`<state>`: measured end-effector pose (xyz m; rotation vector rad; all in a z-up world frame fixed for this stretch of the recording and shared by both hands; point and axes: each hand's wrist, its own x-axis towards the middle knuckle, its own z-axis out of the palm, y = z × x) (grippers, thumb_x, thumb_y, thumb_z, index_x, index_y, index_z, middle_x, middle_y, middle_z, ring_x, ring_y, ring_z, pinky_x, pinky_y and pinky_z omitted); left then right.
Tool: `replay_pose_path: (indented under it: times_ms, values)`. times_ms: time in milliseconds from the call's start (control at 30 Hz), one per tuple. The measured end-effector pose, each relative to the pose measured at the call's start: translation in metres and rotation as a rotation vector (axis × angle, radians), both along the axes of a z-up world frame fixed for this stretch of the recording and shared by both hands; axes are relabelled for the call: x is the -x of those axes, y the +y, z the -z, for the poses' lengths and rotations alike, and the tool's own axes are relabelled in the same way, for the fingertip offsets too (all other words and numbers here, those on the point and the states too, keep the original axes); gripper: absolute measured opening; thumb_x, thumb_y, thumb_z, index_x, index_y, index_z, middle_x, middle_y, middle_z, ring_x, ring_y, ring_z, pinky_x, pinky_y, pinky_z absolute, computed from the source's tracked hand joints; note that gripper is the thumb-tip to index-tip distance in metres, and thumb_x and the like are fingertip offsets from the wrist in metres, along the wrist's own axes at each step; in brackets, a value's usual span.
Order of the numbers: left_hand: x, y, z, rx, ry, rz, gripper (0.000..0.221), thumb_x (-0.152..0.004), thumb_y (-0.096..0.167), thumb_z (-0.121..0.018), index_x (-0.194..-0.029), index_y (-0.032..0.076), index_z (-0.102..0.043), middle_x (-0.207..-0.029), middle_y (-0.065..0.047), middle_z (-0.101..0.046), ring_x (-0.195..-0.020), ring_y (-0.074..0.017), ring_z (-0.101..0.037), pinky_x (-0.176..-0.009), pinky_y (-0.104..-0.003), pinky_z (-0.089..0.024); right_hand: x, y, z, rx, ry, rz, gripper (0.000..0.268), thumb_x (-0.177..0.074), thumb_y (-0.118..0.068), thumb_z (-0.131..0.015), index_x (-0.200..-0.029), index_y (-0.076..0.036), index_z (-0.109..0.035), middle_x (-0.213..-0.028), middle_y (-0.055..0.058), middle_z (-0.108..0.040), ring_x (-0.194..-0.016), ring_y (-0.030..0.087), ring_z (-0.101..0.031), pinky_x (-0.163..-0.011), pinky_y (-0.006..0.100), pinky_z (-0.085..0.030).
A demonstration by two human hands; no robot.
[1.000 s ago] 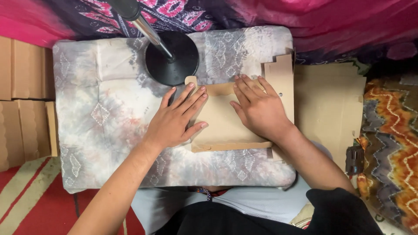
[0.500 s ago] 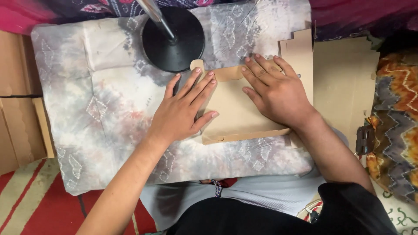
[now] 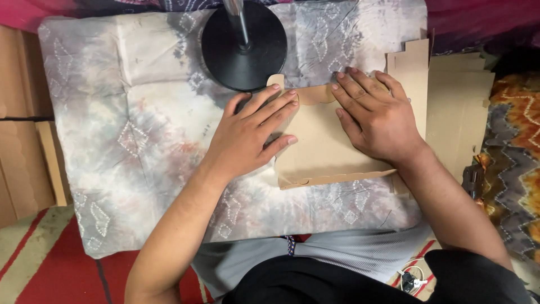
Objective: Assembling a cardboard box by folding its pre-cut flaps and tucking them into place.
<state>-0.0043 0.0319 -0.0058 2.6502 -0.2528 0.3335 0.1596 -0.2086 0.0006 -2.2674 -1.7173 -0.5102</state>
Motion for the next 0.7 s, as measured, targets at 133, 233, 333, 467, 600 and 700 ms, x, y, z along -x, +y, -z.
replay_pose_path:
  times_ms: [133, 233, 333, 467, 600, 700]
  values:
    - [-0.002, 0.000, 0.001, -0.025, -0.021, 0.004, 0.054, -0.104, 0.048, -0.056, -0.149, 0.019, -0.053, -0.156, 0.002, -0.049, -0.148, -0.0198, -0.037, -0.113, -0.050, -0.030, 0.002, 0.004, -0.003, 0.018, 0.021, 0.011, 0.041, -0.103, -0.025, -0.063, -0.141, -0.012, -0.069, -0.142, 0.009, -0.070, -0.134, 0.026, -0.061, -0.112, 0.044, -0.039]
    - [-0.001, 0.001, 0.000, -0.041, -0.021, 0.007, 0.054, -0.105, 0.045, -0.055, -0.150, 0.017, -0.052, -0.156, 0.000, -0.049, -0.147, -0.0210, -0.038, -0.111, -0.050, -0.031, 0.002, 0.005, -0.003, 0.070, 0.033, -0.006, 0.045, -0.106, -0.031, -0.059, -0.147, -0.014, -0.065, -0.148, 0.007, -0.065, -0.139, 0.028, -0.056, -0.112, 0.049, -0.036]
    - [-0.002, 0.000, -0.006, -0.051, -0.011, 0.011, 0.055, -0.105, 0.046, -0.054, -0.151, 0.016, -0.051, -0.158, -0.001, -0.048, -0.148, -0.0217, -0.037, -0.111, -0.050, -0.031, 0.002, 0.009, -0.011, 0.114, 0.049, -0.037, 0.047, -0.108, -0.036, -0.053, -0.150, -0.015, -0.061, -0.153, 0.007, -0.061, -0.141, 0.033, -0.052, -0.112, 0.055, -0.033]
    - [-0.003, 0.001, -0.018, -0.258, -0.042, 0.003, 0.058, -0.107, 0.055, -0.053, -0.147, 0.014, -0.057, -0.158, 0.003, -0.048, -0.144, -0.0205, -0.044, -0.107, -0.044, -0.040, 0.004, 0.021, -0.022, 0.313, -0.013, -0.080, 0.058, -0.109, -0.050, -0.046, -0.159, -0.019, -0.049, -0.162, -0.002, -0.048, -0.148, 0.034, -0.044, -0.110, 0.065, -0.038]
    - [-0.004, 0.001, -0.019, -0.311, -0.048, 0.004, 0.062, -0.106, 0.059, -0.053, -0.150, 0.014, -0.053, -0.159, 0.003, -0.047, -0.144, -0.0197, -0.044, -0.107, -0.042, -0.041, 0.003, 0.023, -0.024, 0.320, 0.001, -0.095, 0.058, -0.111, -0.051, -0.044, -0.160, -0.021, -0.047, -0.163, -0.003, -0.047, -0.152, 0.029, -0.038, -0.112, 0.068, -0.036]
    - [-0.003, 0.002, -0.019, -0.323, -0.052, 0.004, 0.061, -0.106, 0.059, -0.054, -0.149, 0.015, -0.055, -0.158, 0.003, -0.049, -0.144, -0.0197, -0.045, -0.107, -0.042, -0.041, -0.002, 0.014, -0.025, 0.281, -0.041, -0.077, 0.050, -0.107, -0.043, -0.059, -0.151, -0.020, -0.061, -0.157, -0.005, -0.057, -0.143, 0.026, -0.056, -0.110, 0.063, -0.043]
